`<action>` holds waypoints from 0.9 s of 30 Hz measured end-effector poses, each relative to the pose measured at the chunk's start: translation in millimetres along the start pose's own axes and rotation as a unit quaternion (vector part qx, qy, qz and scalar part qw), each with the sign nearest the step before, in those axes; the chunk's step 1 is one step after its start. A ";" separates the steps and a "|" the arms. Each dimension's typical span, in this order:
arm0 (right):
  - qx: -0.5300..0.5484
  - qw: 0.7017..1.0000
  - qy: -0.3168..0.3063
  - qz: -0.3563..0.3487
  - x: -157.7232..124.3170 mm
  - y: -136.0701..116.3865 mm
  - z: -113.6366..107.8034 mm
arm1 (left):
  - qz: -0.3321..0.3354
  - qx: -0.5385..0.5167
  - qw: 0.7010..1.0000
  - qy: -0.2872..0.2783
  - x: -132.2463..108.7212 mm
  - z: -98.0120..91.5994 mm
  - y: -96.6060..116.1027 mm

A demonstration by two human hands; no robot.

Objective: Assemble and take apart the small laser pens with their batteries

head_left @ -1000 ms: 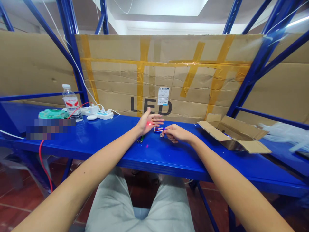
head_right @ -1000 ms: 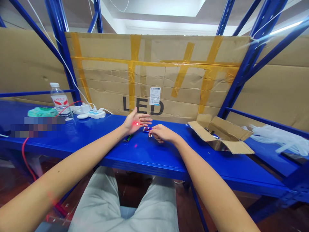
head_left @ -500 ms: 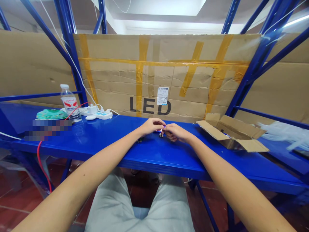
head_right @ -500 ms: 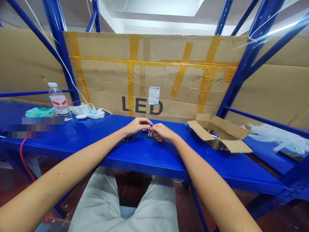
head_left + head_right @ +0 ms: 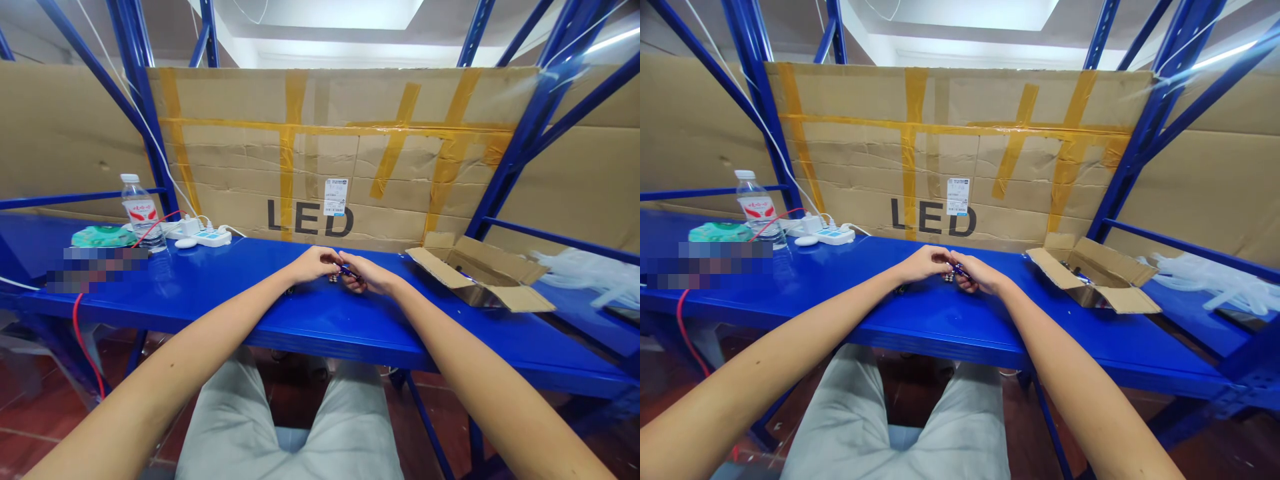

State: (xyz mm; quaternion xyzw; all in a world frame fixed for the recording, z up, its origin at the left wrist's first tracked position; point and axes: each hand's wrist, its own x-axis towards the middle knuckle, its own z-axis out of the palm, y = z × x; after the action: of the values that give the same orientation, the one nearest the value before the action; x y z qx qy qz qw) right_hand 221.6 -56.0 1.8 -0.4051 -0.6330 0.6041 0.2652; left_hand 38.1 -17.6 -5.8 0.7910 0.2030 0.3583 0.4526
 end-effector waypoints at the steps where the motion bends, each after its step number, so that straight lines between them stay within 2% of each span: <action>1: 0.001 1.000 0.002 -0.001 0.1 0.4 0.3 | 0.000 0.005 1.000 -0.006 -0.2 1.0 0.7; 9: -0.013 1.000 0.014 -0.006 0.2 0.0 3.2 | 0.007 0.063 0.998 -0.016 -1.7 5.7 0.2; 17: -0.058 0.997 0.021 -0.040 -0.4 -0.8 1.3 | 0.004 0.054 0.998 -0.009 -2.4 7.4 -2.1; 22: -0.055 0.997 0.022 -0.050 -5.6 -3.1 -1.9 | 0.008 0.066 0.997 0.040 1.5 5.9 -6.9; 25: -0.046 0.998 0.028 -0.045 -9.2 -4.6 -6.5 | -0.030 0.048 0.996 0.072 4.8 4.0 -7.5; 27: -0.052 0.997 0.045 -0.038 -10.6 -5.1 -9.9 | -0.076 -0.021 0.993 0.083 5.8 3.1 -6.7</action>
State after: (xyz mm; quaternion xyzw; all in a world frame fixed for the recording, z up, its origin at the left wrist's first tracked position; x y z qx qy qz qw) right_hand 234.4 -59.1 9.7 -0.4209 -0.6662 0.5403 0.2951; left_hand 44.3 -12.2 -10.4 0.7309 0.2918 0.3913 0.4769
